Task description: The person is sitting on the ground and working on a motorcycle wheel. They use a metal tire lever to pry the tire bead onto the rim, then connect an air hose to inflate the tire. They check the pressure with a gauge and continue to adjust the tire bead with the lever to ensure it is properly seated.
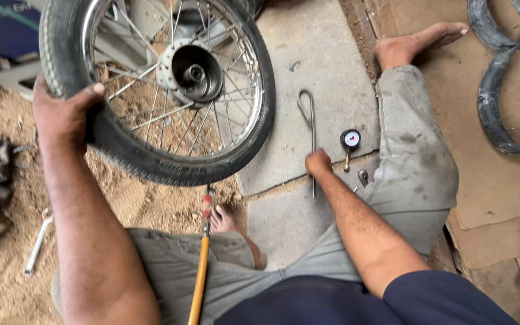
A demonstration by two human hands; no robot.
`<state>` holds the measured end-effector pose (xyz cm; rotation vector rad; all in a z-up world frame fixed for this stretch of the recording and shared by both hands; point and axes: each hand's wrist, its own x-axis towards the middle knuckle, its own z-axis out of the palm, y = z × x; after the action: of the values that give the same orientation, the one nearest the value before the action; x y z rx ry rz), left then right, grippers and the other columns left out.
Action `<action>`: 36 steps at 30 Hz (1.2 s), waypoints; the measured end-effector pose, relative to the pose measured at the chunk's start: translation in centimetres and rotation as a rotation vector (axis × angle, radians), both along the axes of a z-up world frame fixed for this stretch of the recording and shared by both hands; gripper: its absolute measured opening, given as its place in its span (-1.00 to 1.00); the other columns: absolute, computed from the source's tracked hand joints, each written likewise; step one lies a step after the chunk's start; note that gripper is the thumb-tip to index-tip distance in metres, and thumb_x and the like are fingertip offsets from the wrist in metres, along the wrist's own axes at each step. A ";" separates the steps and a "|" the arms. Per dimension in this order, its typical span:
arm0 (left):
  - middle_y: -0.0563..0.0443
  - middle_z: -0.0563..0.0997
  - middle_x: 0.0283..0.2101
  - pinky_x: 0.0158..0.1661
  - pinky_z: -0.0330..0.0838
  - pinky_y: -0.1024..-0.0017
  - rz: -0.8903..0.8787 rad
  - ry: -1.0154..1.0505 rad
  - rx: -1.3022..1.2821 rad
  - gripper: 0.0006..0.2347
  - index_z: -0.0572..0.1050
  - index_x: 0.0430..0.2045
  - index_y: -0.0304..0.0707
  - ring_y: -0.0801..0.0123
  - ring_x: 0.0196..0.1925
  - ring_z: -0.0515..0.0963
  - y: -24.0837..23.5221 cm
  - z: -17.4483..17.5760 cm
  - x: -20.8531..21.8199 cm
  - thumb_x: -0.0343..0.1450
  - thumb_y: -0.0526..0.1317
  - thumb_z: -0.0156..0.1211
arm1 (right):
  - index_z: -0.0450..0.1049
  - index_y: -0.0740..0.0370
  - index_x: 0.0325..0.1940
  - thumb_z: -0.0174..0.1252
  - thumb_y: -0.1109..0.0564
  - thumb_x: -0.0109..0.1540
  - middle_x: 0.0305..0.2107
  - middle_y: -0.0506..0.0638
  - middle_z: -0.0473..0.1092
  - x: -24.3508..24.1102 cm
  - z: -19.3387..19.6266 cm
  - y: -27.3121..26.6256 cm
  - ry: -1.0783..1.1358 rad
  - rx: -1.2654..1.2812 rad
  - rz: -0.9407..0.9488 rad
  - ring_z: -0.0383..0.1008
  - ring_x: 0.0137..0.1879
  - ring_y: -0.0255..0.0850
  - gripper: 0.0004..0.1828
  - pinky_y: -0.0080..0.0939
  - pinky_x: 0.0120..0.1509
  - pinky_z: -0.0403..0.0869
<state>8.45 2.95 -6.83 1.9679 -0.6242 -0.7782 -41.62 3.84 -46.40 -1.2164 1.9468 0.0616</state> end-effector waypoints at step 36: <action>-0.09 0.67 -0.12 -0.17 0.70 0.37 0.341 0.033 0.053 -0.48 0.37 -0.08 -0.33 0.30 -0.19 0.77 2.7 4.5 -4.1 0.20 -0.22 0.59 | 0.33 0.13 -0.18 -0.06 -0.26 0.45 -0.46 -0.20 0.30 3.8 32.6 -6.5 -0.993 -0.874 -0.255 0.29 -0.43 -0.41 -0.57 -0.34 -0.44 0.32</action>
<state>4.32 5.63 -2.35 2.0341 -0.2391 -0.6176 -37.82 -2.63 -13.76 -1.1287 1.1759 -1.3750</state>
